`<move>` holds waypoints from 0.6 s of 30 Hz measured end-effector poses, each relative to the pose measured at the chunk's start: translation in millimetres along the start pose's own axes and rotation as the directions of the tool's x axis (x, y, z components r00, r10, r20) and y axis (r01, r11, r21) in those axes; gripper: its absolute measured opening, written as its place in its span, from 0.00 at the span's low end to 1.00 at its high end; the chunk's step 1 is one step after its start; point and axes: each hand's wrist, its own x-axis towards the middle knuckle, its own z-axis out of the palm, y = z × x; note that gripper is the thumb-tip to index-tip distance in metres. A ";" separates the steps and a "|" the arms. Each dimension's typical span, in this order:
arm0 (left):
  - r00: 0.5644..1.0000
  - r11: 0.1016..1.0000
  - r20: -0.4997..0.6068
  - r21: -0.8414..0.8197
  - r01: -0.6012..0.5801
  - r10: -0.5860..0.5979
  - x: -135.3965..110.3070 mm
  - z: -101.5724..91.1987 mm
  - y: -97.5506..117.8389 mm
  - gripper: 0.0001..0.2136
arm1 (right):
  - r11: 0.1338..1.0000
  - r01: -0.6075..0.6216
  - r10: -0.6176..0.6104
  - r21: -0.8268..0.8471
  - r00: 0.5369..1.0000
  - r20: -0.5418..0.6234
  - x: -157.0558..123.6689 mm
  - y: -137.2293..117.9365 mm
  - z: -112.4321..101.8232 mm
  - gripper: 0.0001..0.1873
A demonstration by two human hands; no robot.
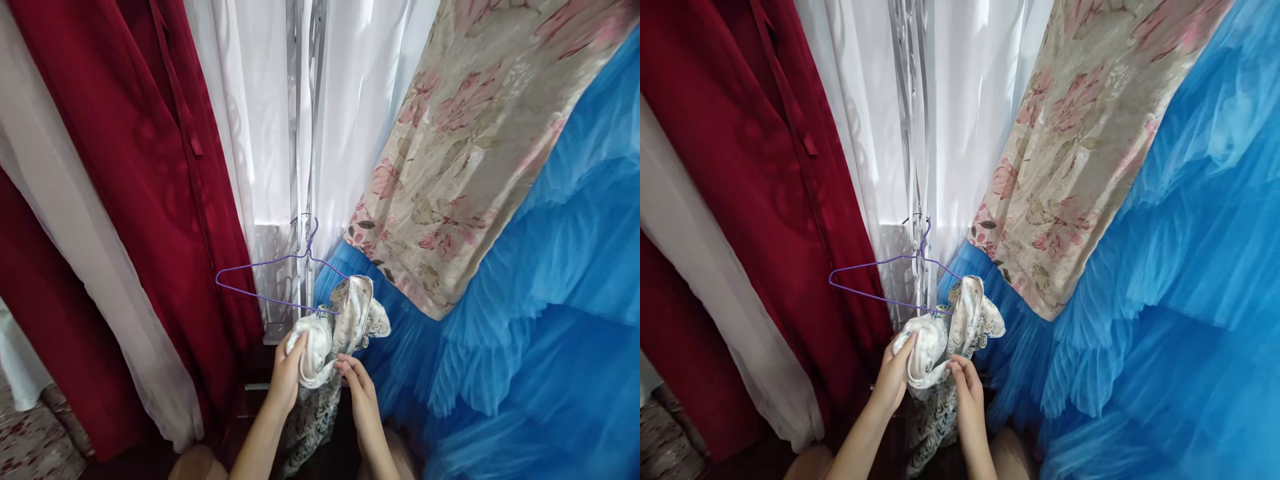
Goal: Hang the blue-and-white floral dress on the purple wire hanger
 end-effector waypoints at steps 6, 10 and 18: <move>0.705 0.788 0.688 0.334 -0.517 0.171 -52.3 41.7 37.4 0.19 | 0.999 0.044 -0.045 0.020 0.998 0.052 5.4 4.7 -12.9 0.30; 0.617 0.783 0.774 0.293 -0.549 0.143 -53.3 44.3 40.6 0.27 | 0.985 -0.007 -0.008 0.172 0.996 0.089 0.9 -4.0 -25.0 0.32; 0.598 0.853 0.801 0.334 -0.402 -0.032 -43.3 33.4 20.3 0.28 | 0.981 -0.194 0.160 0.020 0.859 0.486 -36.7 -58.0 -46.6 0.27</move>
